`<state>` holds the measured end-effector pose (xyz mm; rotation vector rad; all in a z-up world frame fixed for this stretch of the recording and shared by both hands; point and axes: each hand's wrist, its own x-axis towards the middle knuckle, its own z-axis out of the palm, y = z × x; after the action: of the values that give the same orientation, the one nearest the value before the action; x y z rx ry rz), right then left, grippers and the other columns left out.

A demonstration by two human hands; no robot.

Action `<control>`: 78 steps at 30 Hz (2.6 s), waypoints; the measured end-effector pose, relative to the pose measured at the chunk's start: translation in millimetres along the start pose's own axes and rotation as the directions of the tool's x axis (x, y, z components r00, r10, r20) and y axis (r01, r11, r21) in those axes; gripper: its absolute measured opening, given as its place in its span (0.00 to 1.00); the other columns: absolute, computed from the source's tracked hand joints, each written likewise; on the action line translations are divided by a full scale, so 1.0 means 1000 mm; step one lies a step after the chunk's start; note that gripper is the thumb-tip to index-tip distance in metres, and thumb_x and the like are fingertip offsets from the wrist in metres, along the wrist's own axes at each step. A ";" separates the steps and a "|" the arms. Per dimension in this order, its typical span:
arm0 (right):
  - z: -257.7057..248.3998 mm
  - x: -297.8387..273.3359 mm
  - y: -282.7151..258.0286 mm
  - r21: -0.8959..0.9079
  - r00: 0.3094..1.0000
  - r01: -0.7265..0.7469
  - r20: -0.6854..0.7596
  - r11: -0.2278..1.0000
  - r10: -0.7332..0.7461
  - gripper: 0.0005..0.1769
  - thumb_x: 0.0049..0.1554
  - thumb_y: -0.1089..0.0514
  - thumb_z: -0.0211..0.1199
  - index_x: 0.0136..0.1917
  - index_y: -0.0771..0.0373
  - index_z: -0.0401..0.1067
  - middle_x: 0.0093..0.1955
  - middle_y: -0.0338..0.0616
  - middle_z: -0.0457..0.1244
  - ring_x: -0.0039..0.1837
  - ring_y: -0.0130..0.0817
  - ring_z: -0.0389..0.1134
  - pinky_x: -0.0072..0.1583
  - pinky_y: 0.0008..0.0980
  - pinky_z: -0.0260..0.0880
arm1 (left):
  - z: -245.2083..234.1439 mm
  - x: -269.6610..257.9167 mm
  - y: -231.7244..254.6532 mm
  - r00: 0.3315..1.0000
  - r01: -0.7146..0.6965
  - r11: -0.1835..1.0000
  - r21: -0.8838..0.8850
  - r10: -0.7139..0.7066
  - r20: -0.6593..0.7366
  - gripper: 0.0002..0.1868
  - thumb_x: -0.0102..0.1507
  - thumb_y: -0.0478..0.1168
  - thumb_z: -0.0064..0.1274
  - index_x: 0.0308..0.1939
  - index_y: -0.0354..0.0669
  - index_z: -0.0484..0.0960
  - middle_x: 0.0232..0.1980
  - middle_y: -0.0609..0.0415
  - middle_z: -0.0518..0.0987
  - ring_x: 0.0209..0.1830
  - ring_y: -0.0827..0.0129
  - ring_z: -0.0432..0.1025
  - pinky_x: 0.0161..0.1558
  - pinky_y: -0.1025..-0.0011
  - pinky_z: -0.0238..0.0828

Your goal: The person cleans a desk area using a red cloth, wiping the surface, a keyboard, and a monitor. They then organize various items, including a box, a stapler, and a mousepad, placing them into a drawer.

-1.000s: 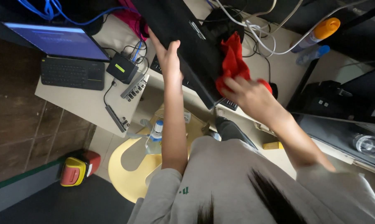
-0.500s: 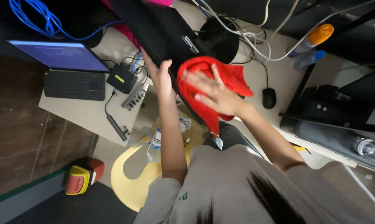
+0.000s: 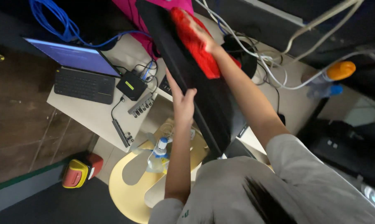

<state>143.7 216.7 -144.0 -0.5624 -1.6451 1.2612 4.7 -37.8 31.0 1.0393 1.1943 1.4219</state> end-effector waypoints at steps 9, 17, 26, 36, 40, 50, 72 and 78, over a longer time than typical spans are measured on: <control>-0.036 -0.085 0.141 0.092 0.938 -0.329 -0.086 0.940 0.336 0.25 0.67 0.55 0.57 0.76 0.64 0.65 0.75 0.49 0.61 0.73 0.42 0.62 0.74 0.42 0.62 | 0.008 -0.006 0.019 1.000 0.015 1.000 -0.020 -0.015 -0.008 0.53 0.57 0.23 0.44 0.85 0.41 0.39 0.86 0.44 0.48 0.84 0.60 0.50 0.78 0.70 0.46; -0.023 -0.105 0.028 0.267 0.883 -0.422 -0.092 0.866 0.459 0.33 0.64 0.52 0.64 0.76 0.68 0.63 0.74 0.55 0.60 0.70 0.45 0.62 0.71 0.43 0.63 | 0.013 -0.009 0.023 0.999 0.035 0.999 0.010 -0.035 -0.006 0.55 0.54 0.22 0.43 0.84 0.43 0.38 0.84 0.43 0.52 0.80 0.60 0.55 0.74 0.70 0.52; -0.040 -0.091 0.115 0.507 0.797 -0.501 -0.047 0.702 0.602 0.31 0.64 0.50 0.63 0.75 0.67 0.66 0.68 0.54 0.64 0.64 0.45 0.66 0.65 0.43 0.70 | 0.023 -0.012 0.032 0.991 0.137 0.990 0.022 -0.137 -0.008 0.54 0.57 0.23 0.43 0.84 0.47 0.34 0.82 0.43 0.53 0.70 0.60 0.62 0.61 0.71 0.64; -0.051 -0.121 0.075 0.317 0.767 -0.558 -0.154 0.767 0.622 0.27 0.66 0.48 0.57 0.74 0.63 0.67 0.65 0.50 0.63 0.63 0.44 0.64 0.63 0.41 0.64 | 0.014 -0.011 0.021 0.999 -0.037 0.999 -0.026 0.038 0.002 0.55 0.55 0.22 0.44 0.85 0.43 0.40 0.86 0.44 0.49 0.83 0.60 0.53 0.77 0.72 0.51; -0.037 -0.172 0.027 -0.287 0.941 -0.331 -0.172 0.899 0.292 0.27 0.64 0.51 0.62 0.73 0.62 0.68 0.72 0.46 0.65 0.73 0.39 0.66 0.72 0.38 0.65 | 0.010 -0.010 0.019 0.996 0.069 0.997 -0.032 -0.071 -0.056 0.54 0.55 0.24 0.45 0.84 0.41 0.41 0.85 0.43 0.51 0.79 0.58 0.56 0.73 0.69 0.55; -0.032 -0.285 -0.079 0.126 0.832 -0.545 -0.040 0.829 0.553 0.38 0.61 0.58 0.64 0.82 0.58 0.58 0.69 0.44 0.63 0.66 0.35 0.66 0.69 0.35 0.65 | -0.016 0.002 0.003 0.998 -0.056 0.998 0.011 0.056 -0.041 0.53 0.53 0.23 0.46 0.84 0.38 0.48 0.85 0.44 0.53 0.82 0.59 0.53 0.78 0.70 0.48; 0.012 -0.209 -0.153 -0.862 0.977 -0.111 -0.003 0.495 0.214 0.14 0.59 0.60 0.63 0.59 0.60 0.74 0.75 0.44 0.62 0.78 0.52 0.57 0.75 0.55 0.56 | -0.013 0.011 0.011 1.000 -0.014 0.998 -0.067 0.013 -0.019 0.54 0.52 0.23 0.45 0.83 0.38 0.47 0.85 0.44 0.52 0.81 0.58 0.54 0.75 0.68 0.54; 0.009 -0.173 -0.131 -0.805 0.967 -0.238 -0.147 0.543 0.207 0.25 0.63 0.63 0.58 0.73 0.61 0.65 0.71 0.55 0.62 0.74 0.57 0.61 0.71 0.52 0.62 | 0.000 0.007 0.019 0.997 0.025 0.999 -0.028 -0.023 0.067 0.53 0.56 0.22 0.44 0.84 0.40 0.41 0.86 0.45 0.49 0.82 0.60 0.52 0.76 0.70 0.51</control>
<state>236.0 26.1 -94.1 -1.3986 -2.1471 0.5403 0.8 -31.3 50.4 1.0411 1.1315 1.3711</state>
